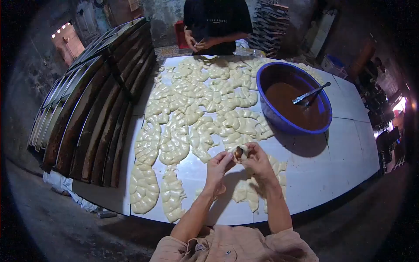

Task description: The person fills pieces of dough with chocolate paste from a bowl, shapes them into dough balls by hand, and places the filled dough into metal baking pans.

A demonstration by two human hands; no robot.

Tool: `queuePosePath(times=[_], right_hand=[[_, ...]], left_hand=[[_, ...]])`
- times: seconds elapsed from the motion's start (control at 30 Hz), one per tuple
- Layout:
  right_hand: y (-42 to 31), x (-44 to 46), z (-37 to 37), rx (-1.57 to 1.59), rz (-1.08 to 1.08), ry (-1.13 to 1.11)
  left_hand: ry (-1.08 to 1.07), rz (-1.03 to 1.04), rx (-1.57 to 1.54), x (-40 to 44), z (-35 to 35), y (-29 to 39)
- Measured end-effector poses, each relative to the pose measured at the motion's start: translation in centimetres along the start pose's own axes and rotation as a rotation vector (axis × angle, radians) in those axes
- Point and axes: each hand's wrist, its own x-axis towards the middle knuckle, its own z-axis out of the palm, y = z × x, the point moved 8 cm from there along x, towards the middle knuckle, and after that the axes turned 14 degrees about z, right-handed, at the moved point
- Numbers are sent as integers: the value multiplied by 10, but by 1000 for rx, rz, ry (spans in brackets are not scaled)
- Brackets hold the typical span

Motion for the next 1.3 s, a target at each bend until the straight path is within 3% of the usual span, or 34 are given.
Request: queuePosePath(times=[0.07, 0.17, 0.3, 0.37, 0.43, 0.53, 0.67, 0.7, 0.83, 0.93, 0.97, 1.07, 1.13, 1.2, 1.3], right_hand=[[-16, -15, 22, -420, -426, 159], [-16, -26, 45, -637, -514, 306], [-7, -17, 47, -630, -518, 452], [23, 10, 36, -333, -243, 276], [43, 20, 34, -75, -47, 89], [12, -8, 50, -167, -169, -12], [5, -16, 54, -352, -354, 99], [0, -16, 53, -244, -507, 76], [3, -17, 56, 110, -469, 202], [9, -15, 56, -18, -564, 294], [3, -18, 59, -215, -651, 369], [-2, -26, 57, -414, -594, 469], [3, -21, 52, -444, -573, 428], [-3, -25, 56, -487, -541, 385], [-12, -45, 76, -673, -664, 173]], left_hand=[[31, 31, 75, -2, -13, 5], [49, 80, 99, -7, -15, 18], [34, 213, 241, -11, -12, 42], [-43, 255, 154, -3, -13, 42], [-83, 87, 205, 1, -21, 35], [-158, 3, 309, 7, -27, 56], [-161, 51, 163, -2, -20, 60], [-176, 73, 134, -5, -16, 60], [-197, 129, 111, -7, -20, 53], [-222, 118, 140, -15, -18, 52], [-219, 115, 120, -18, -17, 53], [-221, 71, 25, -29, -18, 46], [-241, 200, 413, -27, -22, 48], [-119, 189, 242, -28, -34, 45], [-109, 116, 295, -27, -52, 36]])
